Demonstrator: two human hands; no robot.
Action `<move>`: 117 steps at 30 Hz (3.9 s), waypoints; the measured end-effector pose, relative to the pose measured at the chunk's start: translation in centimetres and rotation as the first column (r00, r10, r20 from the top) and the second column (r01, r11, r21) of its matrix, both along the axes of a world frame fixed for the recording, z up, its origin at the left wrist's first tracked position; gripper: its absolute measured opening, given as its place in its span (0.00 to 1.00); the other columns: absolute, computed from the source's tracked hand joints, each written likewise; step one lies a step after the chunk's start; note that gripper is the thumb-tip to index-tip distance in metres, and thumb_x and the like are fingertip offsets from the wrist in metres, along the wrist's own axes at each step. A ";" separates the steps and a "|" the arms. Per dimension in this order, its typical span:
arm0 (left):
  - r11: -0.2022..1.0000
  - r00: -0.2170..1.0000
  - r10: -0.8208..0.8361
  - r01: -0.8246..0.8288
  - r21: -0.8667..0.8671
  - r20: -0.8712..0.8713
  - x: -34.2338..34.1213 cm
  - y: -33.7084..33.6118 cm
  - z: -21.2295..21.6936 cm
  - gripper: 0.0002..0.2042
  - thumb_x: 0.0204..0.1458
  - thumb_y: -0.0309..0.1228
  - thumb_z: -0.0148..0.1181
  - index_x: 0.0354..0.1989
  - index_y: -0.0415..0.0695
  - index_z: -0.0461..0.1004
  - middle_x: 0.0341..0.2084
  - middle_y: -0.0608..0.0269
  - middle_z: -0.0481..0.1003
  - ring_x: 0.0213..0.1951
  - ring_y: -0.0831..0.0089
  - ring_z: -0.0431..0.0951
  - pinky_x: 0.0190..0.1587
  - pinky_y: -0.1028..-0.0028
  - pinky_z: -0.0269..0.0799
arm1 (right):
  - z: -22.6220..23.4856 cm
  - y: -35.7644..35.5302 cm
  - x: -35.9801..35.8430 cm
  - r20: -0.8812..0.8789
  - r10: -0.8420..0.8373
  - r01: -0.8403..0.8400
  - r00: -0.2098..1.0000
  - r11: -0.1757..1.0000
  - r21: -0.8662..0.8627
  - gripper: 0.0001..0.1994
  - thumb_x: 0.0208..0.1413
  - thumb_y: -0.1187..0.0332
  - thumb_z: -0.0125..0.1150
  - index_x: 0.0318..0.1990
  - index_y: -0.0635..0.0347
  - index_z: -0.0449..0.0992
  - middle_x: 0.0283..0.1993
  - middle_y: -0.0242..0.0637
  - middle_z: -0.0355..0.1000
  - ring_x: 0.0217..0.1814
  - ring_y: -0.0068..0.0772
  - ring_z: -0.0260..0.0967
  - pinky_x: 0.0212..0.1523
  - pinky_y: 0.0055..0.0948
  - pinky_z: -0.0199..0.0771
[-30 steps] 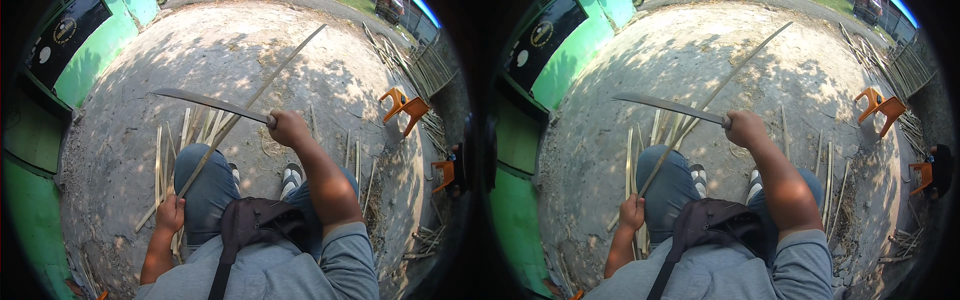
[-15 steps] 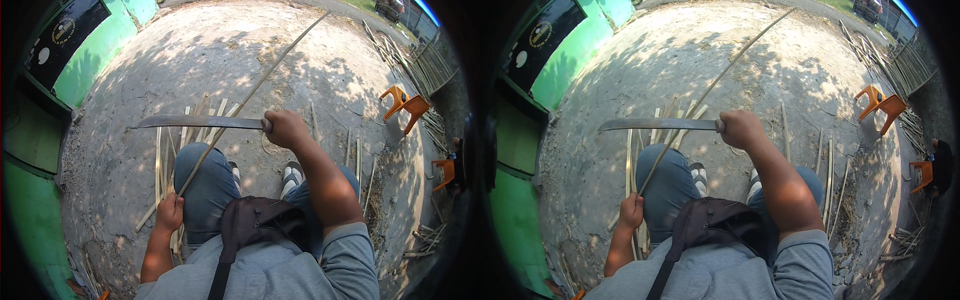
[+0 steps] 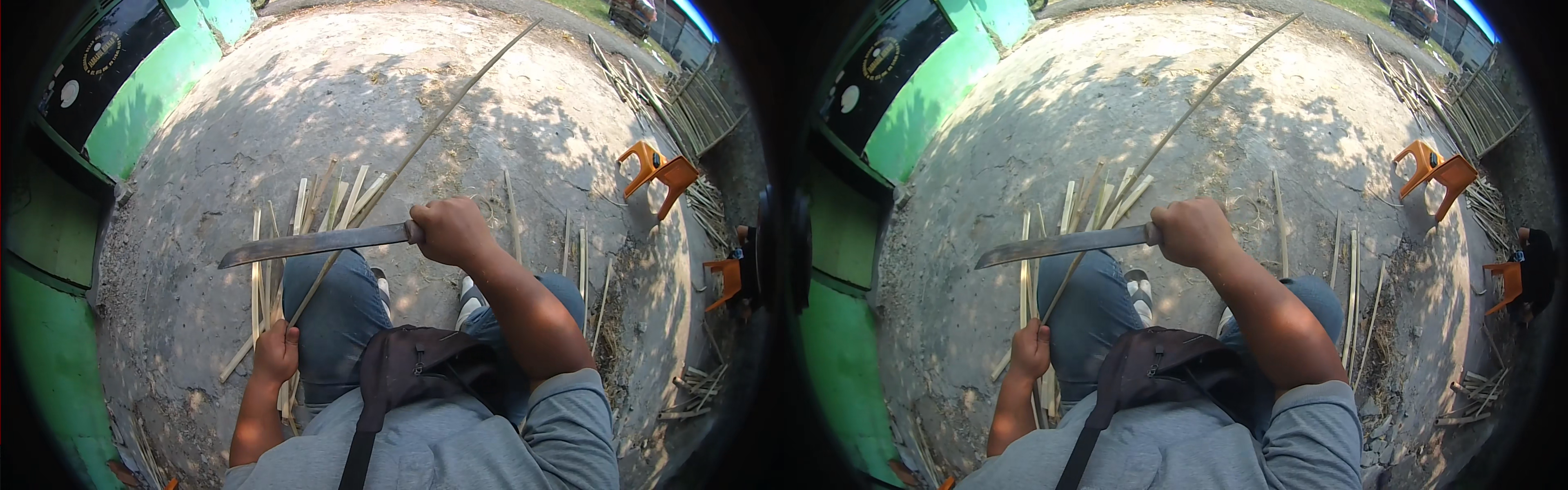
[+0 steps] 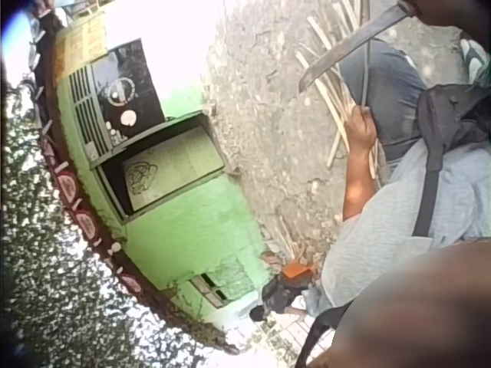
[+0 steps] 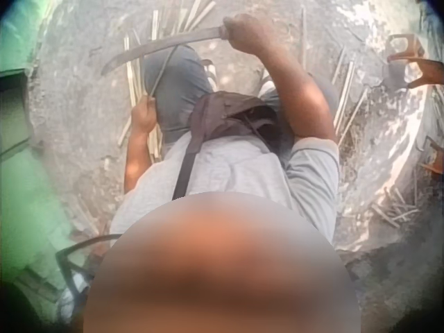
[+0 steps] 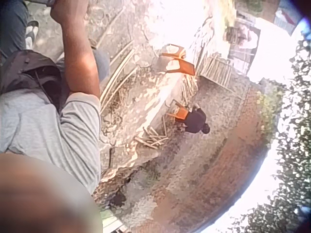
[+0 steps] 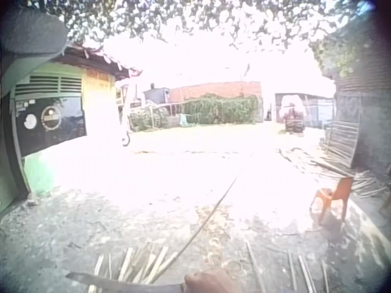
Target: The person trims long strips of bamboo using a machete while sitting in an outdoor yard.
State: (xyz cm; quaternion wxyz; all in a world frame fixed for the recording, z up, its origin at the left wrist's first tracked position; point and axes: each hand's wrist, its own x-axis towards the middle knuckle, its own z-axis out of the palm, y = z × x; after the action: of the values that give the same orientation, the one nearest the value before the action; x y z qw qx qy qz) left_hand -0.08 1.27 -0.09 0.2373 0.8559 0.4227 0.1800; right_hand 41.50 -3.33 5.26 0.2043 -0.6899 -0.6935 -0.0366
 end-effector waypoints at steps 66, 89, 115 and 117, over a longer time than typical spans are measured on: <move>0.993 0.999 0.038 -0.039 0.111 0.008 0.9 -0.7 -0.1 0.20 0.71 0.44 0.51 0.32 0.40 0.67 0.21 0.40 0.72 0.28 0.33 0.75 0.28 0.47 0.66 | -1.1 -0.2 5.4 -0.231 -0.226 0.229 0.946 0.973 -0.016 0.07 0.58 0.60 0.63 0.34 0.51 0.81 0.32 0.47 0.78 0.37 0.59 0.77 0.39 0.56 0.76; 0.997 0.999 0.046 -0.047 0.054 0.016 1.0 -0.6 0.4 0.23 0.71 0.48 0.51 0.31 0.40 0.67 0.20 0.39 0.72 0.28 0.32 0.76 0.28 0.48 0.67 | -0.8 -0.3 5.6 -0.253 -0.287 0.310 0.924 0.949 0.056 0.08 0.58 0.62 0.64 0.33 0.54 0.80 0.30 0.50 0.78 0.36 0.60 0.78 0.39 0.55 0.78; 0.996 0.998 0.011 -0.016 0.092 0.063 0.7 -0.3 -0.9 0.20 0.72 0.45 0.50 0.33 0.40 0.68 0.19 0.42 0.72 0.26 0.36 0.76 0.27 0.52 0.67 | -0.1 0.1 1.8 -0.159 -0.047 0.034 0.986 0.996 -0.087 0.07 0.56 0.62 0.64 0.34 0.53 0.81 0.30 0.47 0.78 0.36 0.58 0.78 0.39 0.55 0.78; 0.995 0.998 0.002 -0.008 0.098 0.063 0.7 -0.2 -0.9 0.20 0.72 0.44 0.50 0.33 0.40 0.68 0.19 0.42 0.72 0.26 0.36 0.76 0.27 0.52 0.67 | 0.2 0.1 0.5 -0.020 0.050 -0.052 0.999 0.989 -0.135 0.07 0.54 0.61 0.64 0.33 0.52 0.81 0.28 0.44 0.79 0.33 0.55 0.79 0.37 0.52 0.78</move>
State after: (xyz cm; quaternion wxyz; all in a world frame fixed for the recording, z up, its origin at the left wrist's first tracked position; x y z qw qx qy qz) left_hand 0.67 1.06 -0.96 0.2075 0.8596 0.4076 0.2280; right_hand 42.03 -3.24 5.50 0.1637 -0.6845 -0.7101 0.0216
